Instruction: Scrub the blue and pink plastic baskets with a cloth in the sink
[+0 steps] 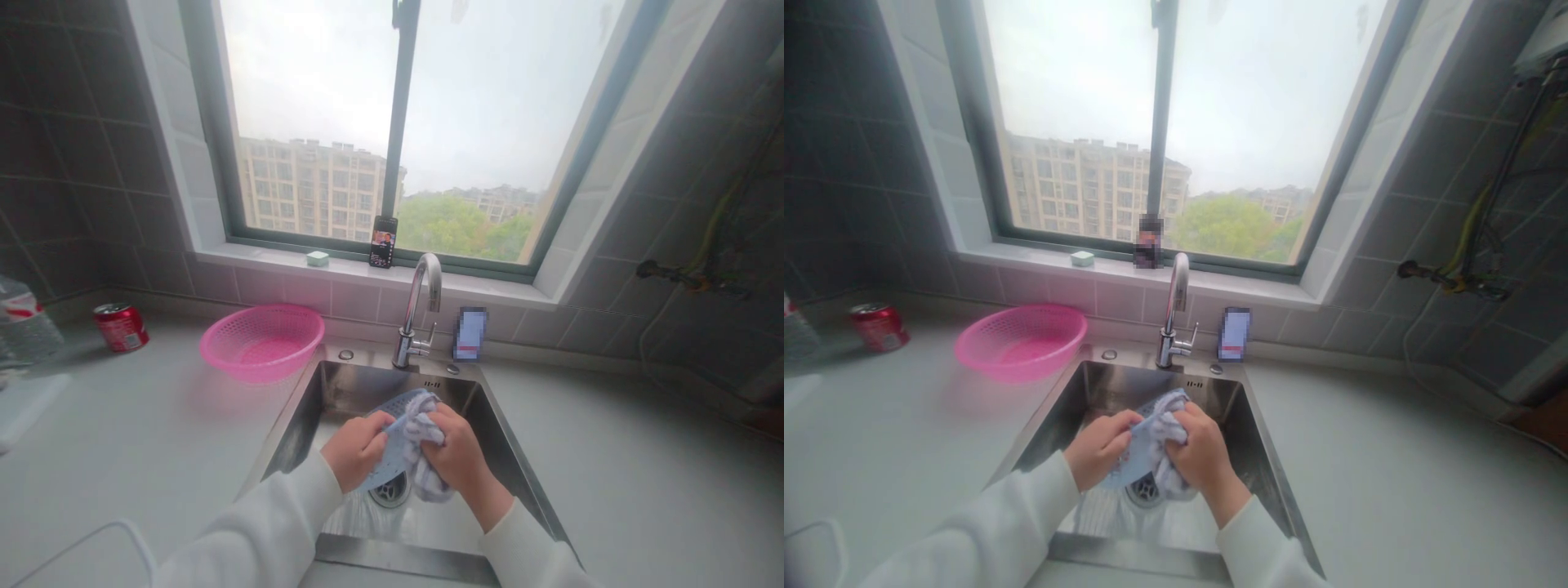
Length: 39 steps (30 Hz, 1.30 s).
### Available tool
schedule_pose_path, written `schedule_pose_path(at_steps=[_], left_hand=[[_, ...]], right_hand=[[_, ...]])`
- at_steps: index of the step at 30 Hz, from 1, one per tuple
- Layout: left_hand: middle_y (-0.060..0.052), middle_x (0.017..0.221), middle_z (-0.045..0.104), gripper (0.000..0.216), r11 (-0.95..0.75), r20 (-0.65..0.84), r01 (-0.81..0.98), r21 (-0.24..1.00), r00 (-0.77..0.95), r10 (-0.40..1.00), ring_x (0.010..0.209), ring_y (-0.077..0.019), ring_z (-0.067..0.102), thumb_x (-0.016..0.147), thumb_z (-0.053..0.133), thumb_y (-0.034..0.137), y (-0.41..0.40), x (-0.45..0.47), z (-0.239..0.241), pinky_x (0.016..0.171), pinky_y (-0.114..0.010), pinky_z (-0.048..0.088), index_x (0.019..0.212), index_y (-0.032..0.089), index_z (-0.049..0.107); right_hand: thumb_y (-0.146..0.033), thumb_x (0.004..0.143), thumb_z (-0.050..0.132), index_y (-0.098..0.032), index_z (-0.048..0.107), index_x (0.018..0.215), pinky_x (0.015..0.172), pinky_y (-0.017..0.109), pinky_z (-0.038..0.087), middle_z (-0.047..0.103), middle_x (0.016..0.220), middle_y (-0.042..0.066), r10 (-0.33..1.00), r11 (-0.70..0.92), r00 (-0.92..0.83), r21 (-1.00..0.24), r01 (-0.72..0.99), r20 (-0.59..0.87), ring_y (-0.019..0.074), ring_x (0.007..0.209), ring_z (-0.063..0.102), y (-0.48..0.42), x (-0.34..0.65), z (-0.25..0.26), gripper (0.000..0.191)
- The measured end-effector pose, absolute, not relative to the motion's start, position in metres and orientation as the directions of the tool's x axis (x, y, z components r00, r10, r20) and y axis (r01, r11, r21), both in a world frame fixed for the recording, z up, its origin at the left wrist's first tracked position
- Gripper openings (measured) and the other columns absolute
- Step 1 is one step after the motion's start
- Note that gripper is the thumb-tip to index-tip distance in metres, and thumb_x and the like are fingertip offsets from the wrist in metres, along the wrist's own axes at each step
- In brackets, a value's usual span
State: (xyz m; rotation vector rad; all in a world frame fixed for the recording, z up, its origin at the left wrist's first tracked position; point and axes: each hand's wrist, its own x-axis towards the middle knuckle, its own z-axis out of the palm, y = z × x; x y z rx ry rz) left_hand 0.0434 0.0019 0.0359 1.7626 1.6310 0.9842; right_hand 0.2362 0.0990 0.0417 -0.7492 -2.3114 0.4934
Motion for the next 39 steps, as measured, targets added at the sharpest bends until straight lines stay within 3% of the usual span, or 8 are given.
schedule_pose_path(at_steps=[5,11,18,22,24,28,33,39], left_hand=[[0.002,0.066,0.063,0.034,-0.117,0.134,0.593,0.797,0.016,0.991,0.061,-0.0177,0.062,0.08,0.041,0.016,0.0,0.046,0.037,0.058,-0.024,0.043,0.104,0.019,0.066],[0.0,0.075,0.068,0.037,-0.128,0.148,0.646,0.753,0.024,0.989,0.071,-0.0197,0.065,0.082,0.04,0.015,0.002,0.046,0.037,0.068,-0.026,0.047,0.108,0.02,0.066],[-0.007,0.119,0.072,0.063,-0.223,0.17,0.667,0.711,0.144,0.975,0.106,-0.0271,0.066,0.074,0.049,0.011,-0.002,0.043,0.033,0.095,-0.036,0.05,0.135,0.02,0.057],[-0.005,0.142,0.062,0.06,-0.285,0.146,0.606,0.743,0.269,0.952,0.124,-0.0264,0.06,0.089,0.047,0.019,-0.002,0.041,0.033,0.107,-0.037,0.046,0.149,0.025,0.045],[-0.006,0.136,0.067,0.056,-0.269,0.142,0.621,0.736,0.247,0.959,0.12,-0.027,0.063,0.094,0.044,0.024,-0.001,0.04,0.034,0.103,-0.037,0.049,0.149,0.025,0.046],[-0.006,0.094,0.078,0.047,-0.191,0.148,0.685,0.703,0.122,0.982,0.087,-0.0263,0.071,0.097,0.041,0.032,0.002,0.041,0.035,0.081,-0.034,0.053,0.139,0.022,0.057],[-0.005,0.087,0.074,0.041,-0.161,0.188,0.718,0.677,0.044,0.981,0.081,-0.0231,0.069,0.099,0.036,0.039,0.002,0.043,0.033,0.074,-0.029,0.048,0.12,0.019,0.065],[-0.002,0.072,0.067,0.037,-0.113,0.154,0.701,0.704,0.004,0.988,0.074,-0.0212,0.064,0.096,0.033,0.033,0.0,0.045,0.039,0.066,-0.027,0.043,0.106,0.019,0.066]], right_hand=[[-0.015,0.072,0.049,-0.02,0.056,0.066,0.071,0.033,0.042,0.057,0.075,0.005,0.73,0.683,-0.505,-0.496,0.536,0.46,0.0214,0.074,0.055,0.126,0.25,0.041,0.011],[-0.012,0.068,0.051,-0.021,0.054,0.062,0.062,0.027,0.038,0.056,0.073,0.003,0.561,0.792,-0.699,-0.534,0.296,0.445,0.0177,0.069,0.055,0.08,0.23,0.045,0.011],[-0.014,0.072,0.05,-0.021,0.058,0.065,0.068,0.031,0.041,0.056,0.073,0.004,0.698,0.715,-0.542,-0.504,0.485,0.469,0.0202,0.071,0.056,0.109,0.243,0.045,0.013],[-0.015,0.072,0.05,-0.021,0.056,0.065,0.07,0.033,0.042,0.057,0.074,0.004,0.745,0.666,-0.473,-0.487,0.565,0.47,0.021,0.072,0.056,0.128,0.256,0.042,0.011],[-0.016,0.072,0.05,-0.021,0.055,0.064,0.07,0.032,0.042,0.057,0.075,0.004,0.74,0.672,-0.472,-0.491,0.555,0.48,0.021,0.073,0.056,0.126,0.256,0.042,0.011],[-0.014,0.072,0.05,-0.021,0.056,0.065,0.068,0.03,0.042,0.056,0.074,0.004,0.679,0.733,-0.542,-0.491,0.47,0.495,0.0196,0.072,0.056,0.104,0.246,0.045,0.011],[-0.012,0.069,0.054,-0.021,0.058,0.064,0.06,0.027,0.037,0.054,0.072,0.002,0.541,0.82,-0.704,-0.475,0.319,0.46,0.0166,0.067,0.054,0.075,0.229,0.047,0.011],[-0.012,0.072,0.051,-0.021,0.06,0.065,0.067,0.029,0.042,0.056,0.073,0.002,0.682,0.73,-0.553,-0.489,0.477,0.479,0.0181,0.071,0.056,0.112,0.243,0.044,0.014]])
